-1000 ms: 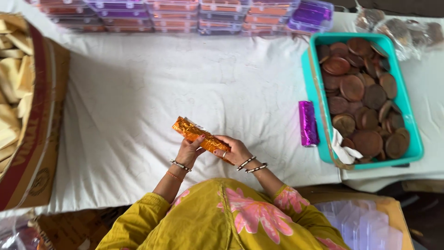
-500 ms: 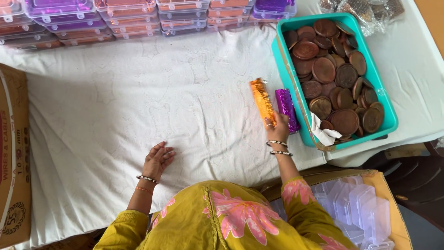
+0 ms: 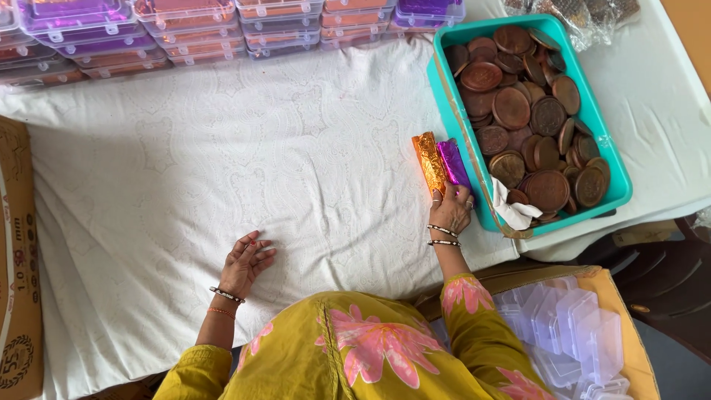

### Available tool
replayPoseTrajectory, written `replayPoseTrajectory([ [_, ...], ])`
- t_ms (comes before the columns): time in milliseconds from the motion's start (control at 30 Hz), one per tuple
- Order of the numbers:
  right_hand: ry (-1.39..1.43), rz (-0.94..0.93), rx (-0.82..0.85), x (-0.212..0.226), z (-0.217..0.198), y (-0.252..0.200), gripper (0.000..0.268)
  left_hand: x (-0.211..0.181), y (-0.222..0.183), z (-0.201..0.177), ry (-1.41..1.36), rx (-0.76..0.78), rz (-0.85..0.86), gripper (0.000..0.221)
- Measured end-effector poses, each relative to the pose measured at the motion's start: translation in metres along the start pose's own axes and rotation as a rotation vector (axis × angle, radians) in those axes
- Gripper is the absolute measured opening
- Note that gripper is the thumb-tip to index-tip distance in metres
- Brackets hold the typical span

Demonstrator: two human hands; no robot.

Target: Wrapping wooden sticks in foil and decorative paper and placing them into plastic cases.

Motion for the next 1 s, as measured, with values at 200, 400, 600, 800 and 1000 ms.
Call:
replayPoseTrajectory([
  [200, -0.200, -0.073, -0.125, -0.012, 0.003, 0.001, 0.032, -0.003, -0.001, 0.002, 0.022, 0.015, -0.012, 0.038],
  [400, 0.024, -0.267, -0.216, -0.022, -0.051, -0.044, 0.024, -0.001, -0.005, -0.001, 0.014, 0.024, -0.026, 0.038],
  [600, 0.063, -0.215, -0.140, -0.126, -0.046, -0.111, 0.025, -0.001, -0.006, -0.002, 0.009, 0.031, -0.038, 0.038],
  [800, 0.047, 0.110, -0.065, -0.192, -0.028, -0.150, 0.031, -0.004, -0.001, -0.004, 0.023, 0.029, -0.054, 0.039],
  [1000, 0.119, 0.397, -0.177, -0.218, -0.011, -0.165, 0.025, -0.002, -0.006, -0.002, 0.032, 0.007, -0.067, 0.038],
])
Point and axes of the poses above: each hand's wrist, its own y-axis towards the middle knuckle, its own z-axis out of the palm, x = y × z, the point moved 6 cm from there along y, towards the middle knuckle, and after that the axes turned 14 degrees about x, right-handed, at the moved point
